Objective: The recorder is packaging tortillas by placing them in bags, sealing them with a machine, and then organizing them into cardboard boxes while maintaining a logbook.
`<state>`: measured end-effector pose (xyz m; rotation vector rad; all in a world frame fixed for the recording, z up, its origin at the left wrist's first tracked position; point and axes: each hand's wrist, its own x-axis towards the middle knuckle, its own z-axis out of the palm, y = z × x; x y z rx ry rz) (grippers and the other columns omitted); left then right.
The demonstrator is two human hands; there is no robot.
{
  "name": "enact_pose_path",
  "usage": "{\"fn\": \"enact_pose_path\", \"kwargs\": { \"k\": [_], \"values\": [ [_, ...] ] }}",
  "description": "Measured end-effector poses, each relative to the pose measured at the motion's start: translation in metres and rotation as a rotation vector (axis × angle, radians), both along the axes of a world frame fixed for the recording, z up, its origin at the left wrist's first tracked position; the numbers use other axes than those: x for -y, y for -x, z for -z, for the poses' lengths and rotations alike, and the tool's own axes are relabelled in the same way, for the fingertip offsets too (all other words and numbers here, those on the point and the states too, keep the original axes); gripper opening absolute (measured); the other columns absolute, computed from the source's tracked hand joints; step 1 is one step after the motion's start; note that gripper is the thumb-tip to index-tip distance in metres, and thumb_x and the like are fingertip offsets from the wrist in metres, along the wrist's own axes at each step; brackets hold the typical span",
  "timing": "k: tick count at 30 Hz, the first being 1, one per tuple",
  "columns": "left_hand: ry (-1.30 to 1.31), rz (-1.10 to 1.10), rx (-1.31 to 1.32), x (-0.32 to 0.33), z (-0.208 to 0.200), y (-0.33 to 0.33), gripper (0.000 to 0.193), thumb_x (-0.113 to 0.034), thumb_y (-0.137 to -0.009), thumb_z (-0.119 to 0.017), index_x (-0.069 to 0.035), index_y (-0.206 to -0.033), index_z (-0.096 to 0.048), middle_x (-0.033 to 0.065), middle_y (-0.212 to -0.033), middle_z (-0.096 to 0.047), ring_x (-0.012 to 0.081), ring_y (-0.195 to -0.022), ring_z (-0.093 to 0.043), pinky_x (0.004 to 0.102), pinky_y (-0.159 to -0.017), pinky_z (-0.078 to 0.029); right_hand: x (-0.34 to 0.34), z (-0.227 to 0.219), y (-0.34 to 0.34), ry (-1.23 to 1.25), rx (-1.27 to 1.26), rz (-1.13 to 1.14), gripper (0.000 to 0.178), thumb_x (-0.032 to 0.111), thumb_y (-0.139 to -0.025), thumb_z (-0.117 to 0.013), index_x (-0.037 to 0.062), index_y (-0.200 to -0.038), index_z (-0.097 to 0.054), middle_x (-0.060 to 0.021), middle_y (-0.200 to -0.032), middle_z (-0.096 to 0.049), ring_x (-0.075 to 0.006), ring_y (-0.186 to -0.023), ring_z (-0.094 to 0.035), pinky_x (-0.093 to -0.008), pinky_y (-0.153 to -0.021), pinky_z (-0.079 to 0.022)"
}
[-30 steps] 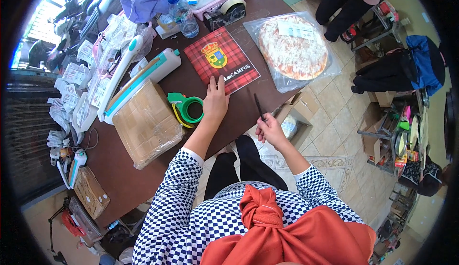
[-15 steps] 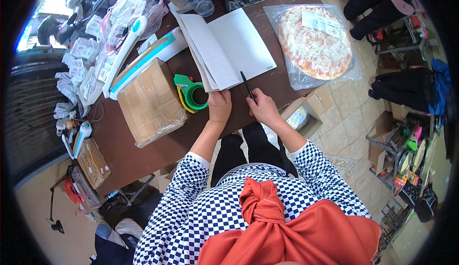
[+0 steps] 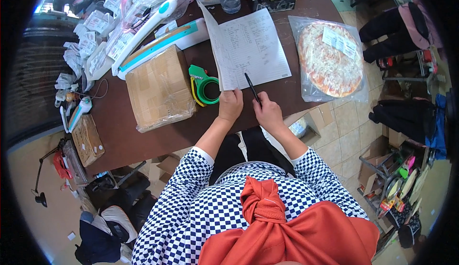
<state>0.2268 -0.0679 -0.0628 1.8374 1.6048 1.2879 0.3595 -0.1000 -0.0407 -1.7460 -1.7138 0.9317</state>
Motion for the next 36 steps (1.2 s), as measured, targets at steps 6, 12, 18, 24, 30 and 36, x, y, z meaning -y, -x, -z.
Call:
{"fn": "enact_pose_path", "kwargs": {
  "k": [6,12,18,24,30,36],
  "values": [
    [0.177,0.069,0.023,0.001,0.008,-0.002,0.033,-0.002,-0.074,-0.047,0.004,-0.106,-0.04,0.0319,-0.103,-0.042,0.0446,-0.091,-0.046,0.043,-0.073,-0.043,-0.027,0.004,0.009,0.12,0.087,-0.106,0.026,0.02,-0.078,-0.055,0.0027,-0.097,-0.047,-0.0201,-0.075,-0.059,-0.0387,-0.071,-0.057,-0.0455,-0.062,-0.045],
    [0.264,0.204,-0.35,-0.005,-0.019,-0.009,0.047,-0.011,-0.076,-0.048,0.004,-0.119,-0.036,0.0285,-0.134,-0.013,0.0462,-0.121,-0.02,0.0469,-0.099,-0.022,-0.009,-0.009,-0.021,0.109,-0.036,-0.199,0.012,0.013,-0.075,-0.057,0.0021,-0.08,-0.057,-0.0175,-0.073,-0.058,-0.0308,-0.064,-0.058,-0.0391,-0.058,-0.045],
    [0.381,0.177,0.561,0.033,-0.074,-0.008,0.042,-0.024,-0.09,-0.035,0.005,-0.12,-0.039,0.0215,-0.123,-0.041,0.0333,-0.115,-0.039,0.0337,-0.097,-0.03,-0.014,-0.07,-0.015,-0.189,-0.288,-0.314,0.03,0.025,-0.085,-0.048,-0.0023,-0.082,-0.061,-0.0125,-0.076,-0.061,-0.0198,-0.068,-0.056,-0.0319,-0.063,-0.044],
    [-0.245,0.154,1.694,0.112,-0.088,0.041,0.061,-0.049,-0.088,-0.026,-0.015,-0.136,-0.011,0.0064,-0.141,-0.001,0.0202,-0.126,-0.022,0.0358,-0.1,-0.023,0.036,-0.141,0.167,-0.418,-0.328,-1.108,0.063,0.051,-0.085,-0.022,0.0029,-0.122,-0.042,-0.021,-0.133,-0.028,-0.0346,-0.126,-0.021,-0.0436,-0.101,-0.015],
    [-0.309,-0.029,1.92,0.225,-0.161,0.19,0.073,-0.063,-0.082,-0.015,-0.014,-0.135,-0.015,0.0027,-0.14,-0.018,0.0179,-0.126,-0.022,0.0323,-0.104,-0.015,0.091,-0.116,0.277,-0.3,-0.256,-1.455,0.065,0.052,-0.084,-0.023,0.0077,-0.13,-0.029,-0.0178,-0.138,-0.017,-0.0371,-0.128,-0.01,-0.0486,-0.101,-0.004],
    [-0.583,-0.67,1.672,0.344,-0.12,0.255,0.069,-0.06,-0.084,-0.016,-0.015,-0.136,-0.009,-0.0003,-0.141,-0.011,0.0157,-0.13,-0.01,0.0311,-0.105,-0.006,0.237,-0.102,0.383,0.117,-0.579,-1.679,0.057,0.043,-0.089,-0.021,0.0065,-0.133,-0.023,-0.0146,-0.139,-0.017,-0.03,-0.129,-0.011,-0.0428,-0.103,-0.004]
  ]
}}
